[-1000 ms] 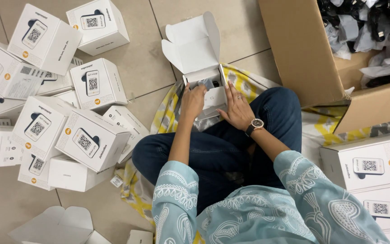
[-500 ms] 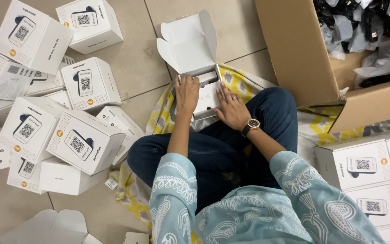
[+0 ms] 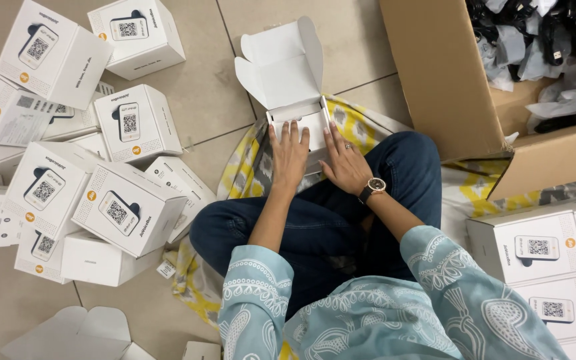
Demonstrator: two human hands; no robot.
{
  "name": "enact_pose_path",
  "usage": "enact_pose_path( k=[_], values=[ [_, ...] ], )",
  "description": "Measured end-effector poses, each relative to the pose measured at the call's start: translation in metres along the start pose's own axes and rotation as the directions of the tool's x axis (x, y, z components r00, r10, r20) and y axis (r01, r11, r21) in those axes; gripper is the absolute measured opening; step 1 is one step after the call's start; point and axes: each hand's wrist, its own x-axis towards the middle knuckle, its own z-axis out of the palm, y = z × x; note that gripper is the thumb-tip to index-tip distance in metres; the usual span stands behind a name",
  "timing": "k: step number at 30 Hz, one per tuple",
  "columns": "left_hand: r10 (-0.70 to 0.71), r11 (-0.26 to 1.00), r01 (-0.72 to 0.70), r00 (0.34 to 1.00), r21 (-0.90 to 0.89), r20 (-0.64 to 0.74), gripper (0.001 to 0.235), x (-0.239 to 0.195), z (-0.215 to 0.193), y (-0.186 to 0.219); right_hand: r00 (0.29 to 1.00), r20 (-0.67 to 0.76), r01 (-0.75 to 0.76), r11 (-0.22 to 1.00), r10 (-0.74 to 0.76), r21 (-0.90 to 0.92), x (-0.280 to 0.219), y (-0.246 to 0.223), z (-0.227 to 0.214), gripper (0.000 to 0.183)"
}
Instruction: The person packs small electronic devices into white cardboard boxes while sitting cross-legged on the floor.
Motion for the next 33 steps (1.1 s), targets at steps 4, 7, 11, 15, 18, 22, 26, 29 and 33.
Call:
enact_pose_path(
  k=[4,7,11,15,18,22,26,29,33],
  values=[
    [-0.101,0.993,0.103,0.994,0.055,-0.041,0.057,0.002,0.016,-0.004,1.000,0.017,0.004,0.999,-0.004,0.046,0.000,-0.002,-0.001,0.083],
    [-0.113,0.987,0.114,0.993,0.112,-0.017,0.062,0.004,0.010,-0.002,0.997,0.069,-0.037,0.999,0.035,0.028,0.000,-0.002,-0.003,0.082],
    [-0.142,0.983,0.130,0.986,0.126,0.087,0.064,0.006,0.010,0.001,0.990,0.133,-0.055,0.997,0.047,0.059,0.002,-0.003,-0.005,0.076],
    [-0.134,0.985,0.138,0.990,0.102,-0.042,0.064,0.003,0.025,-0.003,0.983,0.178,-0.062,0.997,0.053,0.045,0.003,-0.006,-0.006,0.072],
    [-0.151,0.987,0.153,0.987,0.040,-0.059,0.064,0.005,0.026,-0.003,0.995,0.097,-0.021,0.999,0.017,0.037,0.001,-0.001,0.001,0.074],
    [-0.266,0.963,0.262,0.963,-0.061,-0.052,0.059,0.003,0.010,-0.005,0.999,0.016,0.040,0.999,-0.040,0.000,0.001,-0.001,0.006,0.067],
    [-0.255,0.951,0.237,0.964,-0.198,-0.073,0.078,-0.001,0.005,-0.010,0.998,0.067,0.011,0.999,-0.013,0.031,0.000,-0.004,-0.004,0.063],
    [-0.344,0.852,0.194,0.907,-0.486,-0.242,0.068,0.005,0.024,-0.018,0.996,0.090,-0.017,0.999,0.014,0.032,0.002,-0.007,-0.012,0.062],
    [-0.550,0.674,0.245,0.797,-0.697,-0.252,0.066,0.047,0.036,-0.053,0.992,0.121,-0.026,0.999,0.021,0.045,0.001,-0.003,-0.004,0.063]
  ],
)
